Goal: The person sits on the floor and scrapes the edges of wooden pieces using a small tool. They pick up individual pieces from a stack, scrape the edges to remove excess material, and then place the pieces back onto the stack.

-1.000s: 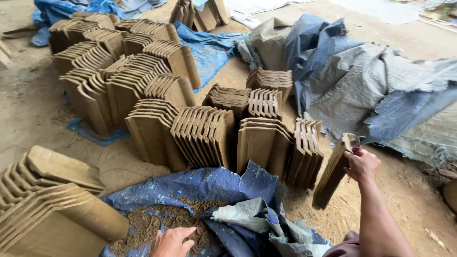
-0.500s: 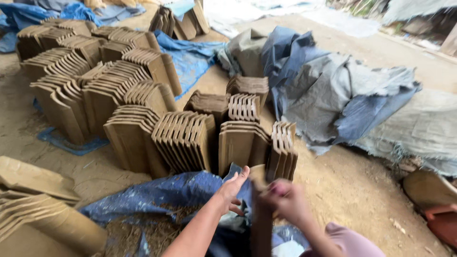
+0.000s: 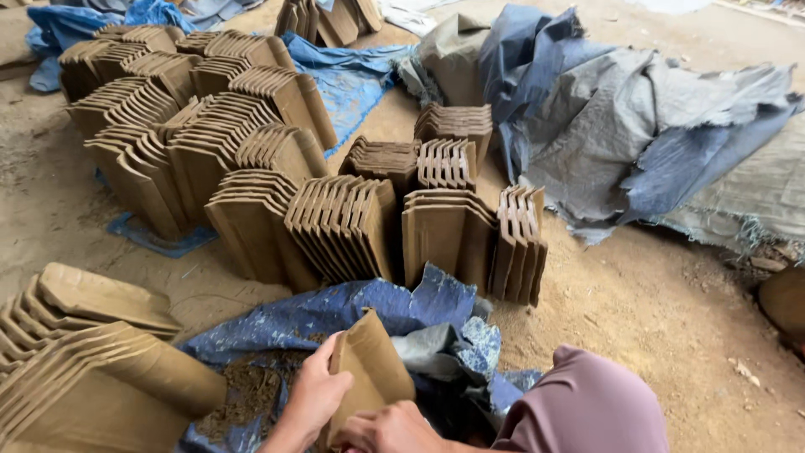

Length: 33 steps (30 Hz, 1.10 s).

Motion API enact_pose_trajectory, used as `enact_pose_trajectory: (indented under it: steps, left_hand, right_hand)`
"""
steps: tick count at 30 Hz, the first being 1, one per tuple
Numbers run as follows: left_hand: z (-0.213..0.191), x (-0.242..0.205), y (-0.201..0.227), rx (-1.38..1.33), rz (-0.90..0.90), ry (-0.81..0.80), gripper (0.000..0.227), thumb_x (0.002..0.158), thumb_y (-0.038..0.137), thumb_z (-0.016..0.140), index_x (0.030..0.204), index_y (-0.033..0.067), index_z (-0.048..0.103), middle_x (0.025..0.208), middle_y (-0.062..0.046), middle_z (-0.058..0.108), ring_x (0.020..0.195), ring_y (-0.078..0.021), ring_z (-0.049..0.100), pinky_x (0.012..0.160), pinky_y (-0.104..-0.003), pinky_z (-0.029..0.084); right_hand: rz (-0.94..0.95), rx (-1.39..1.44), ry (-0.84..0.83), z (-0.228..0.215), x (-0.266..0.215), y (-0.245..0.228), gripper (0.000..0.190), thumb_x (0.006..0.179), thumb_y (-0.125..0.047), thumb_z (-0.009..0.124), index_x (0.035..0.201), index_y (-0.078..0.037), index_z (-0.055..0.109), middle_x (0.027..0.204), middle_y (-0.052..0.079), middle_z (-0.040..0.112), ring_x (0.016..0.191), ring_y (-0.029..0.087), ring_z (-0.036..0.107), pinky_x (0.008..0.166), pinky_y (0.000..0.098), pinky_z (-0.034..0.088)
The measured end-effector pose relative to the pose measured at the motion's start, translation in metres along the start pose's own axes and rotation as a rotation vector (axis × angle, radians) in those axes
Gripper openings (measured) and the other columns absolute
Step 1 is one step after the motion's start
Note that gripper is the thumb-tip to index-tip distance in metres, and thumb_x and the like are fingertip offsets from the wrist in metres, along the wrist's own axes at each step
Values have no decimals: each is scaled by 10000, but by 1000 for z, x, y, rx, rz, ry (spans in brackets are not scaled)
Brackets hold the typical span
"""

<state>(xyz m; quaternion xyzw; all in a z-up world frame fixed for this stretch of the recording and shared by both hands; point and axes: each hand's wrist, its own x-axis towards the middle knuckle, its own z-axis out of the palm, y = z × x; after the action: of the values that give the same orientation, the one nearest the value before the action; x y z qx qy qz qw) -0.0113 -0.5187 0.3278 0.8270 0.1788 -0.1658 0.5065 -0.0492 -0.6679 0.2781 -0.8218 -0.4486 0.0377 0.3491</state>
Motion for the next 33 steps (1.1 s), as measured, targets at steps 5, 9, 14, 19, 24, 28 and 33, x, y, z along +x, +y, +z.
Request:
enact_pose_trajectory:
  steps: [5,9,14,19,24,28,33]
  left_hand:
    - [-9,28,-68,102,30,40,760,622,161,589,1359,338,530,830,16,691,683,-111,573,657,-248,440]
    - [-9,56,-115,464,60,57,781,688,154,549,1388,475,415,928,-39,725,756,-247,665,667,-357,485]
    - [-13,81,-174,387,116,96,751,614,150,539,1319,410,536,815,-115,685,715,-195,688,662,-303,484]
    - [-26,65,-178,324,5,98,760,612,174,551,1318,454,545,737,-91,616,687,-100,657,663,-252,485]
    - [-58,27,-152,5,-111,-3,856,739,200,672,1485,352,280,1386,108,565,1052,-62,673,792,-233,544]
    - [-63,17,-150,41,-88,53,764,674,459,640,1386,230,486,1286,20,644,1154,-116,620,961,-261,494]
    - [-59,45,-174,25,206,274,538,763,299,649,1294,283,570,1176,22,690,1004,-115,683,843,-251,534]
  right_hand:
    - [186,-17,343,-7,46,12,219,792,-209,632,1001,-179,574,945,18,592,688,246,614,566,375,490]
    - [222,-157,256,39,74,82,387,749,-182,583,1132,-172,632,1136,35,654,861,266,675,650,396,533]
    - [282,-157,99,97,84,111,187,854,-286,531,814,-124,617,831,94,642,747,330,622,611,477,476]
    - [235,-233,54,103,91,102,205,902,-310,525,830,-121,553,839,99,603,726,356,596,542,513,446]
    - [424,-208,16,87,111,114,289,953,-416,482,849,-176,606,822,33,582,635,275,609,568,451,483]
    - [497,-216,137,69,124,131,82,788,-280,574,812,-208,605,866,22,644,805,320,624,633,473,459]
    - [699,-52,290,60,135,123,269,755,-351,683,945,-175,611,985,71,574,878,325,600,733,451,461]
